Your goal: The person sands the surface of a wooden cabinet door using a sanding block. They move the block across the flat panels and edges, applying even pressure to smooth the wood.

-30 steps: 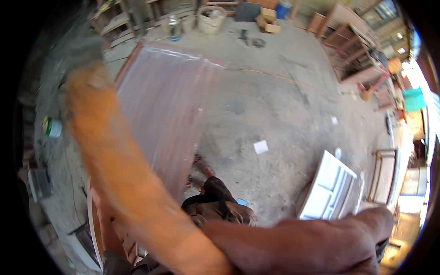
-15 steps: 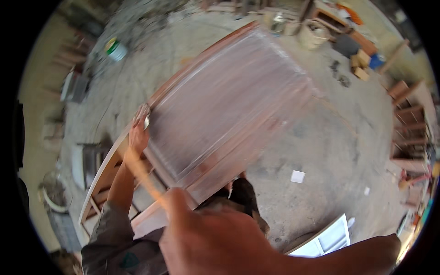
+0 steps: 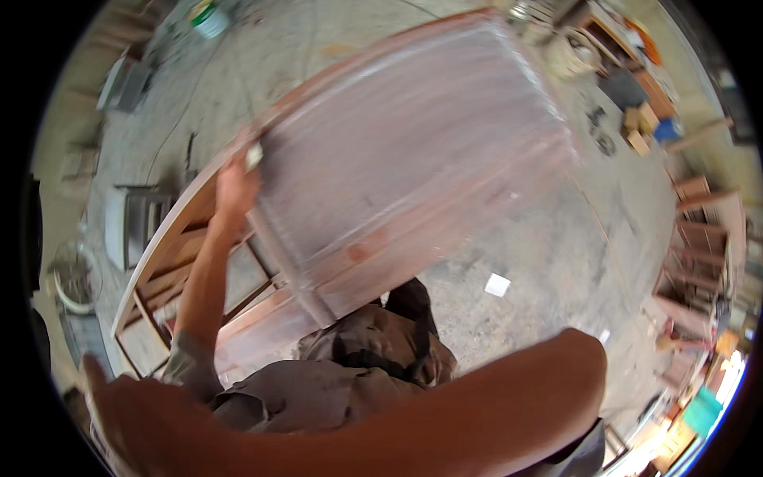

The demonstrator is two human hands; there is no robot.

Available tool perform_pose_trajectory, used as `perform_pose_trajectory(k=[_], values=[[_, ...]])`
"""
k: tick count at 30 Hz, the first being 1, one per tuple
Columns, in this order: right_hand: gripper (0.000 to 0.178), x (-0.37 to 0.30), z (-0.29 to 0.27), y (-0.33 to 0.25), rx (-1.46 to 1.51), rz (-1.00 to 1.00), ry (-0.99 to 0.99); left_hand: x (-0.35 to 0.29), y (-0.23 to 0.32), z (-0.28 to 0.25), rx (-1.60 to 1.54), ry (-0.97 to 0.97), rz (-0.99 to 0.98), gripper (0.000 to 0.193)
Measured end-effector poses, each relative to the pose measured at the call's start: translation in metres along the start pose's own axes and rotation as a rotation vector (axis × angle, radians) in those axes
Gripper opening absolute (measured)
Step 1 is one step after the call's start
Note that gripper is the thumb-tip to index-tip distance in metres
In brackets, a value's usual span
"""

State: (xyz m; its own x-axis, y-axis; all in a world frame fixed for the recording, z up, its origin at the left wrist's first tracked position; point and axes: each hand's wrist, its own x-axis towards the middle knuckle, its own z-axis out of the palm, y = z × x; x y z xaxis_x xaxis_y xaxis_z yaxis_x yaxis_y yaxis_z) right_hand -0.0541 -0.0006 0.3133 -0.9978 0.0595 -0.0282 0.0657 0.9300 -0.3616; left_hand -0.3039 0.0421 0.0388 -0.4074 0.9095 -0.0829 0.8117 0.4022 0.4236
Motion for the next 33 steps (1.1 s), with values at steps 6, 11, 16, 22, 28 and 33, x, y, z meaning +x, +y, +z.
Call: perform_pose_trajectory(k=[6,11,16,22,28,33], values=[[0.031,-0.016,-0.016,-0.013,0.188,0.171,-0.039,-0.010,-0.041,0.020,0.190,0.126,0.370,0.069],[0.011,-0.095,0.037,0.037,0.993,0.844,-0.099,-0.053,-0.079,-0.014,0.154,0.249,0.170,0.069],[0.023,-0.121,0.186,0.091,0.366,0.688,0.418,-0.016,-0.006,-0.003,0.059,0.264,0.448,0.068],[0.027,-0.097,0.229,0.109,-0.183,0.640,0.484,-0.060,-0.086,-0.007,0.104,0.375,0.095,0.075],[0.027,-0.093,0.254,0.130,-0.329,0.539,0.480,-0.063,-0.114,-0.003,0.158,0.304,0.114,0.067],[0.031,-0.107,0.263,0.135,-0.392,0.497,0.461,-0.084,-0.164,-0.022,0.089,0.570,-0.126,0.068]])
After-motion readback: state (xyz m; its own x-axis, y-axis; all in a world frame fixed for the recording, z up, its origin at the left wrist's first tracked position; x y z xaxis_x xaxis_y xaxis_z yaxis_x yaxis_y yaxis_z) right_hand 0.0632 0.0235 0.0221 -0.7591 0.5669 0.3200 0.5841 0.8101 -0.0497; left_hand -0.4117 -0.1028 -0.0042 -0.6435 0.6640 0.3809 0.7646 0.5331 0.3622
